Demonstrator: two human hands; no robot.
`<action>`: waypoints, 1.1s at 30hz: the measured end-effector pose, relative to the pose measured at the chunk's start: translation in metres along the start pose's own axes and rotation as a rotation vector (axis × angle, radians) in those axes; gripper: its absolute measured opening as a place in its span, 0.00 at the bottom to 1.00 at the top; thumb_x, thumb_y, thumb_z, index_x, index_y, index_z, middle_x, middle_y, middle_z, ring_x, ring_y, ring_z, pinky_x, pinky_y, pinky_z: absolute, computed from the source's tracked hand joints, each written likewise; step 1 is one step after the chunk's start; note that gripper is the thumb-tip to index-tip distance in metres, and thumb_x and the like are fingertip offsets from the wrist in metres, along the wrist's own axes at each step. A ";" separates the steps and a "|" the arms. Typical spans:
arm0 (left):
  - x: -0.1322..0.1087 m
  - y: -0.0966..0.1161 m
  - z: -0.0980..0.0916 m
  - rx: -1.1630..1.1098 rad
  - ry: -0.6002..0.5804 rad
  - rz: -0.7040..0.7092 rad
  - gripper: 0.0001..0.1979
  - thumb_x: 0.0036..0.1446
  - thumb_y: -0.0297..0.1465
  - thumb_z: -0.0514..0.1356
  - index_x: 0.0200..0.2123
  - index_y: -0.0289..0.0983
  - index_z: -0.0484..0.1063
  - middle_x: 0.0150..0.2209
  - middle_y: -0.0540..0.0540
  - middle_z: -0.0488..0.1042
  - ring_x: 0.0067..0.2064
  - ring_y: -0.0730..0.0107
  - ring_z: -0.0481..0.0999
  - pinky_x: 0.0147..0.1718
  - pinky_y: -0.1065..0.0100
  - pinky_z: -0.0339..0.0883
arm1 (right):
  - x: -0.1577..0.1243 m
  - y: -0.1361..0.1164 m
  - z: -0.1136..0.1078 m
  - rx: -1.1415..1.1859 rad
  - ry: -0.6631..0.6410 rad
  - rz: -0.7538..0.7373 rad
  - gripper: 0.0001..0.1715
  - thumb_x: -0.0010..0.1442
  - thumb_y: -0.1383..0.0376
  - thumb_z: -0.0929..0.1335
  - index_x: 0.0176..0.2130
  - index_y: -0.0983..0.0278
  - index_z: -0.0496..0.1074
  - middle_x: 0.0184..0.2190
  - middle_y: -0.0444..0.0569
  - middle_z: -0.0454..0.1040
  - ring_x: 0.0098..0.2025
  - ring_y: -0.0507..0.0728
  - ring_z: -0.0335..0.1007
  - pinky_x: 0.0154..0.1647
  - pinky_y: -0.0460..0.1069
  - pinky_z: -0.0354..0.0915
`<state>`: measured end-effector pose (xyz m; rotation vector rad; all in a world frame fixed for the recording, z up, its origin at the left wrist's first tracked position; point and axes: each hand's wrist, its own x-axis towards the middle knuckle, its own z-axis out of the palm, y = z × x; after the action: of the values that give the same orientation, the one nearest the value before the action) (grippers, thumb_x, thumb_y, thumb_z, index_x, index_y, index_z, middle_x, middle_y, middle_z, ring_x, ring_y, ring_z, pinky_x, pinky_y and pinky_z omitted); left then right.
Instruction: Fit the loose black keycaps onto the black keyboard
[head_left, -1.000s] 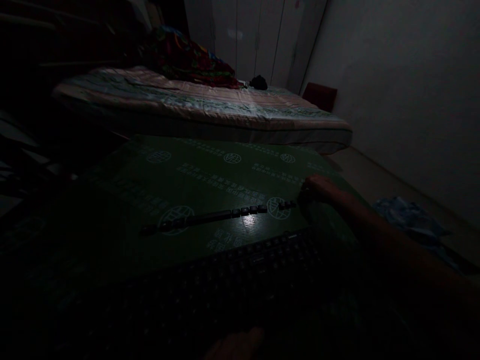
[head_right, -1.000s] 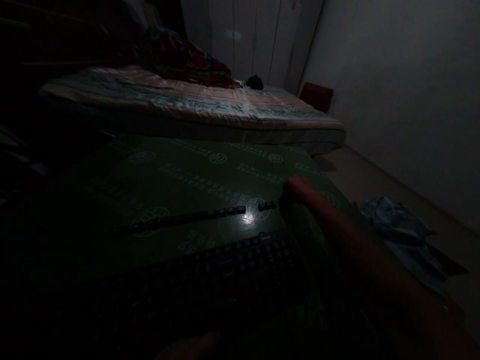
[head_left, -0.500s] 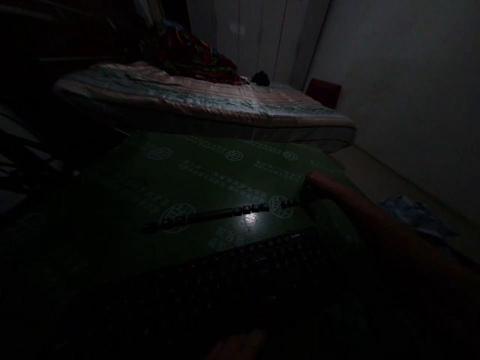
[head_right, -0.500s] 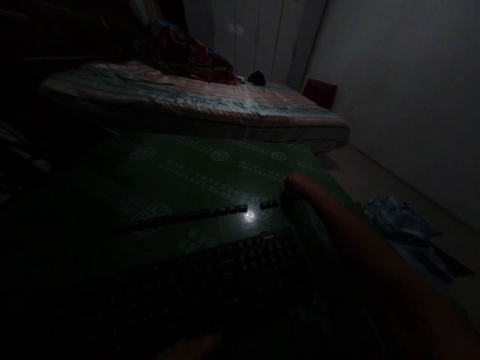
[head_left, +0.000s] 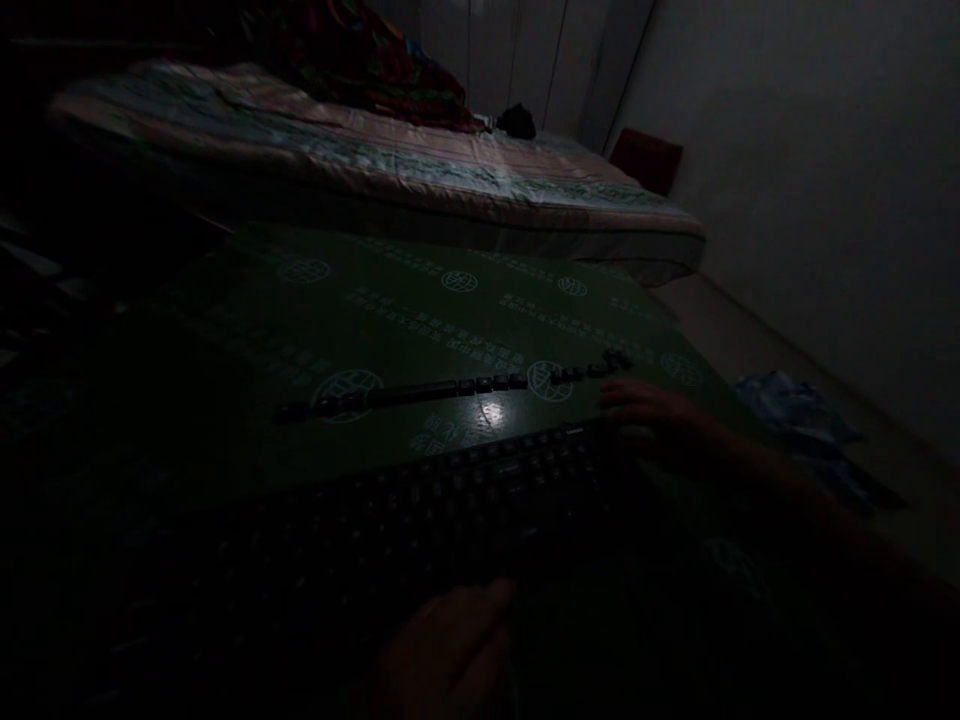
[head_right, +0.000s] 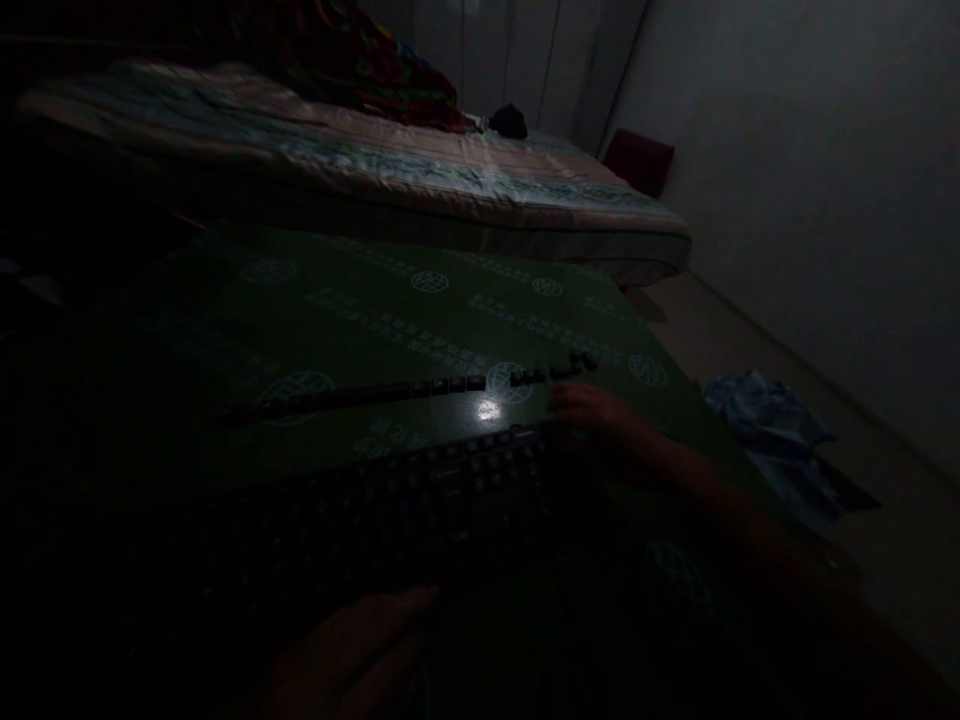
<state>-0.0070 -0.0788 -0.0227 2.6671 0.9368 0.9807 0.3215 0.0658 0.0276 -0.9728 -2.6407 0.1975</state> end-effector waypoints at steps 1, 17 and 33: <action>0.000 -0.001 0.003 0.009 0.025 -0.001 0.10 0.63 0.27 0.51 0.42 0.38 0.72 0.44 0.44 0.75 0.40 0.69 0.75 0.37 0.68 0.72 | -0.011 -0.011 0.004 0.005 0.016 -0.006 0.10 0.61 0.63 0.64 0.41 0.62 0.72 0.49 0.52 0.71 0.59 0.57 0.60 0.56 0.57 0.62; 0.016 0.002 0.002 0.085 0.074 0.029 0.14 0.62 0.22 0.46 0.37 0.35 0.71 0.37 0.45 0.78 0.33 0.73 0.75 0.31 0.73 0.70 | -0.029 -0.053 0.015 -0.191 -0.054 -0.142 0.12 0.63 0.67 0.61 0.37 0.65 0.73 0.47 0.55 0.72 0.56 0.59 0.63 0.51 0.55 0.68; 0.014 0.000 0.004 0.096 0.077 0.049 0.17 0.62 0.23 0.45 0.31 0.36 0.71 0.38 0.45 0.77 0.33 0.73 0.74 0.30 0.74 0.70 | -0.031 -0.057 0.016 -0.199 0.024 -0.168 0.12 0.63 0.65 0.62 0.34 0.64 0.74 0.44 0.55 0.73 0.53 0.60 0.66 0.47 0.54 0.71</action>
<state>0.0036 -0.0700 -0.0190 2.7614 0.9606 1.0821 0.3035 0.0017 0.0183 -0.7985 -2.7422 -0.1171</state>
